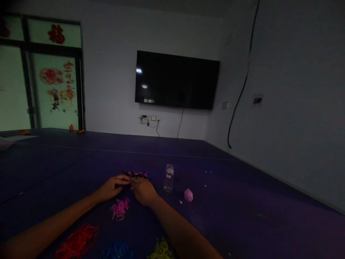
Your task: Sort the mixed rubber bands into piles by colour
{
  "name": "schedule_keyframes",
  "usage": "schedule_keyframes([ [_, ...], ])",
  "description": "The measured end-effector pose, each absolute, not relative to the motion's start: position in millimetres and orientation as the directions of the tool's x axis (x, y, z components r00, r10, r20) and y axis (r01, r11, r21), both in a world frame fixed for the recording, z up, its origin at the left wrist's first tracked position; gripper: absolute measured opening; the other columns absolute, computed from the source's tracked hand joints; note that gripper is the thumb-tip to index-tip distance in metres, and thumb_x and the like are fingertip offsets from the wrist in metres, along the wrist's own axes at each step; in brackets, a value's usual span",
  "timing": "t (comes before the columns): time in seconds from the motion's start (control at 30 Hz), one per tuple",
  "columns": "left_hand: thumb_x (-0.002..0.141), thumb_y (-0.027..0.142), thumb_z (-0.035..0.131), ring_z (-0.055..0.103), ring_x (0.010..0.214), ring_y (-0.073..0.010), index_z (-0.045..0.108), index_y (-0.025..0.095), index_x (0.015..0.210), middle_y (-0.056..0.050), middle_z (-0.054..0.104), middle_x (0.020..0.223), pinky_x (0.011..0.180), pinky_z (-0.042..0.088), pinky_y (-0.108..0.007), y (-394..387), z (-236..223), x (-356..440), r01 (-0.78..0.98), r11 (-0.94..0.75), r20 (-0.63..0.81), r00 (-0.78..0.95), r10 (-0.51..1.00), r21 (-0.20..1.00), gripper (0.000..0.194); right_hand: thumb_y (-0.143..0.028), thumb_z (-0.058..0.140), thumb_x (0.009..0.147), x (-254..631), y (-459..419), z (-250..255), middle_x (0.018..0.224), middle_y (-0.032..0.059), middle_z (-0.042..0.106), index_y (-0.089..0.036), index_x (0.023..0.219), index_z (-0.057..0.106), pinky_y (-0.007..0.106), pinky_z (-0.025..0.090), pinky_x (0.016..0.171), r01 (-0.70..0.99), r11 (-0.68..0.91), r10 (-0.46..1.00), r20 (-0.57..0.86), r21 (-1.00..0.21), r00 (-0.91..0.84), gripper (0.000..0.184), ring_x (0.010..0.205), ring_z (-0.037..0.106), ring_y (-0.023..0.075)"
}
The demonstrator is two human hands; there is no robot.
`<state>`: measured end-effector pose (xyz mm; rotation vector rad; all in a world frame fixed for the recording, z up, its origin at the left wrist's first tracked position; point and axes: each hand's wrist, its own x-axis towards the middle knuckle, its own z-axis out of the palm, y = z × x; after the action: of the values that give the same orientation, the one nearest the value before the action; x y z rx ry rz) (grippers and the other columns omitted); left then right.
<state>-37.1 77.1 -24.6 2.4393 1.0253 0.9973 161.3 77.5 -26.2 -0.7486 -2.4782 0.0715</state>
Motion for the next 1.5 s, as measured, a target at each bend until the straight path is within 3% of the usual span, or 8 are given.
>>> schedule_keyframes([
  [0.27, 0.065, 0.002, 0.043, 0.058, 0.103, -0.0177, 0.070, 0.022, 0.097, -0.003, 0.066, 0.111, 0.096, 0.042, -0.037, 81, -27, -38, 0.512, -0.676, 0.499, 0.457, 0.737, 0.530, 0.047, -0.014, 0.038, 0.088, 161, 76, -24, 0.127, 0.0081, 0.055, -0.016, 0.120, 0.057, 0.030, 0.038, 0.099, 0.497, 0.832, 0.548, 0.502, -0.246, -0.669, 0.037, 0.117, 0.050, 0.0171],
  [0.5, 0.073, 0.011, 0.047, 0.059, 0.102, -0.0180, 0.069, 0.019, 0.097, -0.006, 0.068, 0.107, 0.095, 0.043, -0.036, 81, -28, -37, 0.510, -0.657, 0.526, 0.397, 0.752, 0.554, 0.034, -0.015, 0.037, 0.089, 163, 83, -28, 0.112, 0.0076, 0.064, -0.016, 0.104, 0.064, 0.027, 0.041, 0.092, 0.530, 0.814, 0.563, 0.547, -0.239, -0.619, 0.031, 0.104, 0.057, 0.0156],
  [0.63, 0.073, 0.011, 0.049, 0.061, 0.097, -0.0179, 0.071, 0.019, 0.085, -0.005, 0.070, 0.100, 0.092, 0.044, -0.034, 84, -30, -38, 0.532, -0.674, 0.545, 0.405, 0.734, 0.512, 0.026, -0.016, 0.040, 0.088, 164, 88, -31, 0.090, 0.0055, 0.068, -0.018, 0.082, 0.066, 0.024, 0.044, 0.080, 0.574, 0.773, 0.607, 0.577, -0.270, -0.547, 0.027, 0.086, 0.061, 0.0146],
  [0.8, 0.071, 0.008, 0.053, 0.061, 0.093, -0.0173, 0.071, 0.020, 0.077, -0.003, 0.071, 0.094, 0.092, 0.043, -0.033, 84, -33, -36, 0.530, -0.743, 0.507, 0.545, 0.668, 0.408, 0.023, -0.016, 0.045, 0.085, 165, 93, -36, 0.085, 0.0040, 0.069, -0.019, 0.077, 0.067, 0.023, 0.043, 0.075, 0.551, 0.777, 0.604, 0.606, -0.304, -0.518, 0.024, 0.082, 0.061, 0.0139],
  [1.0, 0.076, 0.011, 0.052, 0.058, 0.102, -0.0200, 0.071, 0.022, 0.093, -0.005, 0.069, 0.105, 0.093, 0.042, -0.036, 83, -35, -33, 0.674, -0.675, 0.493, 0.496, 0.714, 0.300, 0.028, -0.015, 0.050, 0.081, 164, 95, -39, 0.086, 0.0037, 0.069, -0.018, 0.075, 0.067, 0.024, 0.042, 0.076, 0.548, 0.805, 0.569, 0.555, -0.227, -0.606, 0.018, 0.081, 0.061, 0.0148],
  [1.2, 0.079, 0.011, 0.049, 0.057, 0.105, -0.0207, 0.068, 0.020, 0.102, -0.007, 0.067, 0.109, 0.093, 0.042, -0.035, 84, -37, -34, 0.765, -0.576, 0.484, 0.404, 0.777, 0.287, 0.032, -0.015, 0.050, 0.081, 163, 93, -38, 0.079, 0.0049, 0.068, -0.016, 0.072, 0.065, 0.025, 0.041, 0.072, 0.561, 0.819, 0.527, 0.544, -0.120, -0.653, 0.018, 0.076, 0.060, 0.0149],
  [1.37, 0.081, 0.013, 0.047, 0.057, 0.102, -0.0207, 0.070, 0.019, 0.093, -0.007, 0.067, 0.106, 0.092, 0.042, -0.035, 82, -34, -34, 0.800, -0.534, 0.509, 0.350, 0.786, 0.274, 0.026, -0.015, 0.048, 0.081, 161, 87, -34, 0.068, 0.0050, 0.066, -0.015, 0.065, 0.062, 0.026, 0.040, 0.069, 0.549, 0.836, 0.462, 0.534, 0.004, -0.708, 0.021, 0.067, 0.059, 0.0145],
  [1.5, 0.082, 0.014, 0.046, 0.060, 0.091, -0.0202, 0.069, 0.018, 0.080, -0.007, 0.068, 0.092, 0.085, 0.043, -0.032, 80, -31, -35, 0.846, -0.466, 0.498, 0.296, 0.815, 0.260, 0.023, -0.014, 0.049, 0.079, 160, 86, -34, 0.070, 0.0049, 0.067, -0.016, 0.064, 0.063, 0.025, 0.040, 0.069, 0.530, 0.848, 0.446, 0.540, 0.000, -0.714, 0.020, 0.068, 0.059, 0.0144],
])
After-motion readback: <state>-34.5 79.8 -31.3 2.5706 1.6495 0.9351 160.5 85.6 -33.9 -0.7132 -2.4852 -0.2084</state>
